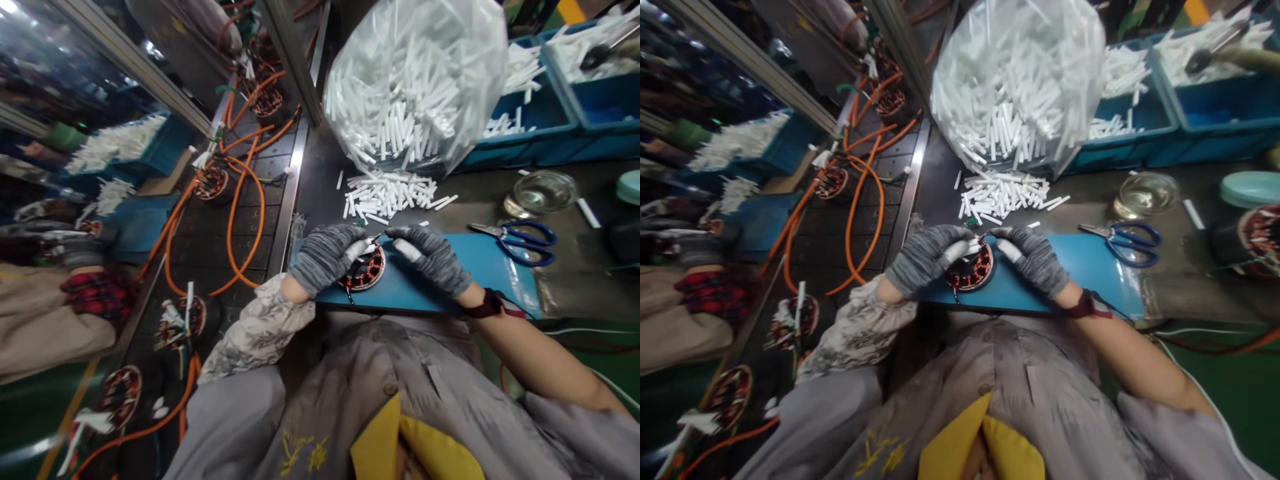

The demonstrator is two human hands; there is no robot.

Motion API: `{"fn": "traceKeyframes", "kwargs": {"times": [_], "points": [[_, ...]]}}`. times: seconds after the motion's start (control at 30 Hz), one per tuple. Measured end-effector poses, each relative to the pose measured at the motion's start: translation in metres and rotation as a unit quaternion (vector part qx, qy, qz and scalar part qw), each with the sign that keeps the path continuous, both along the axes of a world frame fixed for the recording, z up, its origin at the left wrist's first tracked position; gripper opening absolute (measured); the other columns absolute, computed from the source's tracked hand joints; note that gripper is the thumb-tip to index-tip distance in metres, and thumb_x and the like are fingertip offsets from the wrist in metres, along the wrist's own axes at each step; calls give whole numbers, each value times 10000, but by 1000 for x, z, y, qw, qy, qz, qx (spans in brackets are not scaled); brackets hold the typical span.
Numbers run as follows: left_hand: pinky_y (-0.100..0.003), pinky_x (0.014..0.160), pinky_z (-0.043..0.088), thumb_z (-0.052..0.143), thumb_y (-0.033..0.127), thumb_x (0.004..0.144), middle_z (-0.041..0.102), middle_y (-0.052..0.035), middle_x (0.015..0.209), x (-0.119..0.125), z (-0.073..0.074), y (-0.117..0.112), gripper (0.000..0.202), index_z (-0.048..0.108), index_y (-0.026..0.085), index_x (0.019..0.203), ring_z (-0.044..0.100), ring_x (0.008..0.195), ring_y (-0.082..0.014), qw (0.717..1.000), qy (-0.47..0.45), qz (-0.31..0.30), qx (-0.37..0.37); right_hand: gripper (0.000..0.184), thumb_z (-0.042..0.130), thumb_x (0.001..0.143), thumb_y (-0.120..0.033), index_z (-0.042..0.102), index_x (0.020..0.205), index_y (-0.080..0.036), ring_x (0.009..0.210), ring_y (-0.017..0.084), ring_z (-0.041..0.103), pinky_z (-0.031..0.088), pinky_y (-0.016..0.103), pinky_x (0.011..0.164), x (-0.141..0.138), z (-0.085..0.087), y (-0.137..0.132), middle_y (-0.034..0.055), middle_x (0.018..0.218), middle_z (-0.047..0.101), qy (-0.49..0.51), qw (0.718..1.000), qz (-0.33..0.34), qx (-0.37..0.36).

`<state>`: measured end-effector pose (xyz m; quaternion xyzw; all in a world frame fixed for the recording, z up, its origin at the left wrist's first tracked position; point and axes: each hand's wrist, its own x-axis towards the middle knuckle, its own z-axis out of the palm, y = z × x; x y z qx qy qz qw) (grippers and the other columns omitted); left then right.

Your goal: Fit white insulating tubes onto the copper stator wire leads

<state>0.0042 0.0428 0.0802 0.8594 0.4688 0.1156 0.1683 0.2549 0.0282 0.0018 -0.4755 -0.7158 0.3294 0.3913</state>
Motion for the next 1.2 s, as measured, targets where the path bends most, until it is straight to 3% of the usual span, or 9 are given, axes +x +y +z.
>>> {"fn": "traceKeyframes", "kwargs": {"times": [0.13, 0.2, 0.37, 0.57, 0.7, 0.87, 0.93, 1.03, 1.2], "points": [[-565, 1246, 349, 555, 349, 1038, 810, -55, 1113, 16, -19, 1, 276, 760, 208, 1158, 741, 1063, -243, 993, 79, 71, 49, 436, 561, 1034, -530, 725, 1309, -235, 1146, 236, 708, 549, 427, 1064, -21, -2, 24, 72, 1253, 761, 65, 993, 90, -30], [-592, 1230, 347, 558, 388, 1035, 813, -69, 1061, 13, -21, 1, 296, 772, 209, 1133, 739, 1044, -263, 990, 108, 82, 45, 423, 543, 1042, -544, 749, 1253, -241, 1177, 228, 694, 530, 429, 1092, -27, -5, 29, 68, 1263, 756, 90, 986, 138, -25], [-453, 1099, 485, 511, 391, 1054, 801, -57, 1072, -6, -16, -4, 324, 785, 224, 1106, 724, 1046, -241, 994, 97, 42, -5, 337, 522, 1071, -448, 750, 1221, -250, 1161, 209, 701, 526, 441, 1103, -23, -8, 22, 49, 1242, 765, 106, 983, 151, -2], [-513, 1140, 439, 484, 394, 1062, 793, -78, 1044, -19, -29, -19, 347, 780, 214, 1081, 717, 1015, -261, 991, 89, 51, 82, 368, 510, 1078, -444, 739, 1288, -247, 1137, 209, 717, 548, 412, 1072, -12, -1, 20, 47, 1247, 771, 71, 968, 241, -25], [-468, 1074, 494, 407, 347, 1083, 774, -91, 1000, -23, -33, -25, 397, 769, 187, 1045, 706, 993, -251, 988, 119, 18, 94, 416, 552, 1056, -484, 714, 1330, -216, 1107, 209, 723, 571, 369, 1006, -20, 9, 34, 59, 1230, 773, 54, 952, 295, -59], [-435, 974, 543, 373, 302, 1077, 761, -105, 1032, -29, -29, -23, 401, 748, 161, 1063, 699, 997, -256, 985, 127, -55, 98, 528, 514, 1043, -602, 781, 1152, -160, 894, 201, 692, 544, 339, 849, -34, 18, 47, 103, 1030, 771, -39, 931, 363, -12], [-433, 979, 541, 360, 314, 1082, 764, -109, 1037, -33, -28, -21, 414, 743, 158, 1074, 703, 1001, -254, 990, 102, -63, 70, 596, 463, 1049, -637, 790, 1071, -140, 835, 193, 657, 508, 325, 789, -39, 16, 45, 113, 976, 753, -56, 933, 355, 10], [-396, 959, 543, 342, 359, 1097, 771, -97, 1001, -41, -25, -19, 447, 740, 163, 1041, 713, 968, -230, 996, 40, -66, -36, 630, 419, 1058, -649, 791, 996, -144, 772, 179, 602, 446, 309, 734, -42, 13, 40, 98, 894, 727, -80, 942, 325, 41], [-357, 902, 543, 401, 453, 1079, 775, -80, 1002, -53, -20, -23, 445, 740, 165, 1064, 713, 938, -224, 984, -58, -49, -161, 666, 361, 1074, -649, 780, 930, -152, 693, 152, 537, 399, 289, 697, -45, 10, 36, 73, 817, 701, -58, 942, 327, 52]]}}
